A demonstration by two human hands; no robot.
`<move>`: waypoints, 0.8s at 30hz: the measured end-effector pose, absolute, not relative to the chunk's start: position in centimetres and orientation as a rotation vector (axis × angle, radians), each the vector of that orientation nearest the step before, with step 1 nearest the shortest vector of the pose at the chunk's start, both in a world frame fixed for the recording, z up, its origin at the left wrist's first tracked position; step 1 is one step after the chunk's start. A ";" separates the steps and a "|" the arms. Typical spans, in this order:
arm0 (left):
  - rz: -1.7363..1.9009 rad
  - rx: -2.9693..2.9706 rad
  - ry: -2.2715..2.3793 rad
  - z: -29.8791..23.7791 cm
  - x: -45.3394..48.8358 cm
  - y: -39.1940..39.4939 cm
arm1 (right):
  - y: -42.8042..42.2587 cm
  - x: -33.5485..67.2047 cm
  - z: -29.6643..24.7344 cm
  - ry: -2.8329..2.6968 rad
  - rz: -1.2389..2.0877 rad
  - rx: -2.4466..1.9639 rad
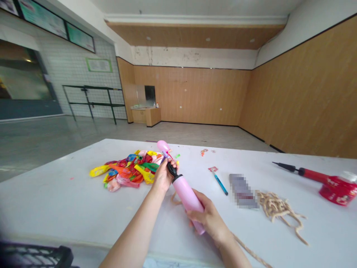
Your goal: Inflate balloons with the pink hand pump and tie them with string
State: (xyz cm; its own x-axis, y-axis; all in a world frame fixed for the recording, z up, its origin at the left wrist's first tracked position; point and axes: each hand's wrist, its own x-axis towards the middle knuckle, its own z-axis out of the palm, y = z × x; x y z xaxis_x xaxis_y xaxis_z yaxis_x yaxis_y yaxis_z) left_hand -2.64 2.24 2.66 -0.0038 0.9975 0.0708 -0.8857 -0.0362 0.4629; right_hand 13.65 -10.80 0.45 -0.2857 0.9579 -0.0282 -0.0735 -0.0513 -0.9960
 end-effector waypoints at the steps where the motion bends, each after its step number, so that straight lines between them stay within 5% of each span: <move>1: 1.565 0.441 0.342 2.7 -2.6 2.2 | -10.8 13.6 0.4 -1.358 1.448 -1.043; 24: 1.604 0.481 0.555 2.4 -2.6 3.0 | -11.5 12.2 2.1 -1.951 0.633 -1.563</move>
State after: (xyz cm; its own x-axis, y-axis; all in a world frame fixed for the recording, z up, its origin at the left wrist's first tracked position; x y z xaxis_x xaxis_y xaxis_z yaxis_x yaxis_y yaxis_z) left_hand -2.64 3.01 2.42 -0.1038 0.9945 -0.0132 -0.7900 -0.0744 0.6086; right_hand 12.24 -11.46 2.09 -0.1675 0.9773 0.1295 0.7152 0.2109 -0.6663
